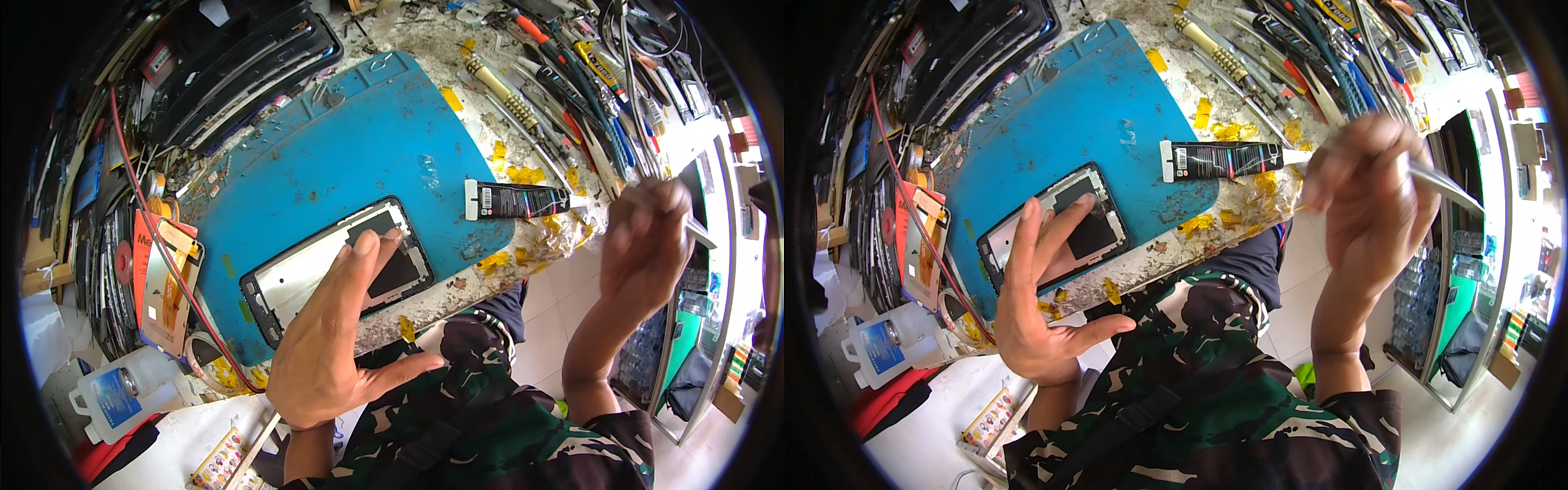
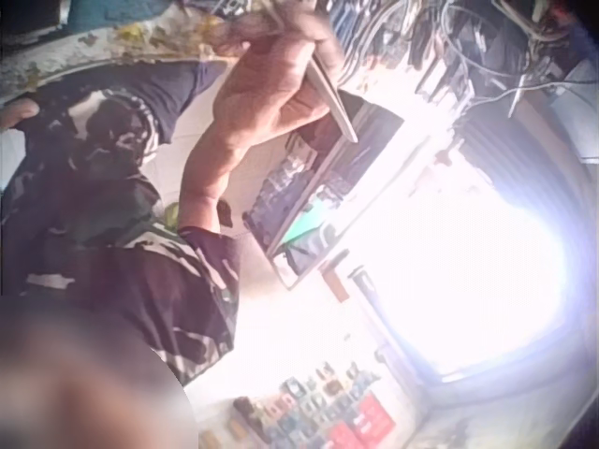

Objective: The person applies adhesive to the edges of a smartphone frame and a replacement screen, then uses tweezers to remove residue from the frame. The person handles a new screen assembly, adhesive tube, and tweezers on a cluttered workbench.

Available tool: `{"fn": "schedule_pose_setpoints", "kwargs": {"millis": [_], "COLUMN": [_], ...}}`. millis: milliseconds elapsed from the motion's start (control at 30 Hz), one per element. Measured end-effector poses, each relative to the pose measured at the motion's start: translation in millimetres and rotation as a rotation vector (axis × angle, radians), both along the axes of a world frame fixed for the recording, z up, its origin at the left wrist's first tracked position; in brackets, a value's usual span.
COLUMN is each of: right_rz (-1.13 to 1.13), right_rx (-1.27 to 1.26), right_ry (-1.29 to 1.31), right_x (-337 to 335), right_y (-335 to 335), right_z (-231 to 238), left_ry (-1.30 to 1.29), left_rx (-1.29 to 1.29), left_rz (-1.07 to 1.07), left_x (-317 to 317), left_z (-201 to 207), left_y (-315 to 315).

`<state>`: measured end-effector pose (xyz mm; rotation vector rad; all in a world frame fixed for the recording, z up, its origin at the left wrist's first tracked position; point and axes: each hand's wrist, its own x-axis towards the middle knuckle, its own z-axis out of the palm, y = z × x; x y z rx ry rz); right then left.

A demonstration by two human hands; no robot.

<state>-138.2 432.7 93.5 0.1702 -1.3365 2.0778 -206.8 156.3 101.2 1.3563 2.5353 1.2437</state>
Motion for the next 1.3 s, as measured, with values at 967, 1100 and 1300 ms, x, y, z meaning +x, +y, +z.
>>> {"fn": "schedule_pose_setpoints", "kwargs": {"millis": [967, 1100, 1300], "right_rz": [-0.053, -0.036, -0.058], "right_rx": [0.755, 0.762, 0.779], "right_ry": [-0.236, -0.214, -0.193], "right_x": [-19.7, -20.8, -23.8], "right_y": [-61.7, -61.1, -63.5], "right_z": [-12.9, -11.2, -12.8], "left_ry": [-0.044, -0.037, -0.054], "left_rx": [-0.072, -0.034, -0.068], "left_rz": [-0.17, -0.178, -0.17], "left_x": [-16.9, -17.7, -16.4], "left_z": [0.5, -2.9, -1.6], "left_y": [-3.4, -2.8, -4.1]}}
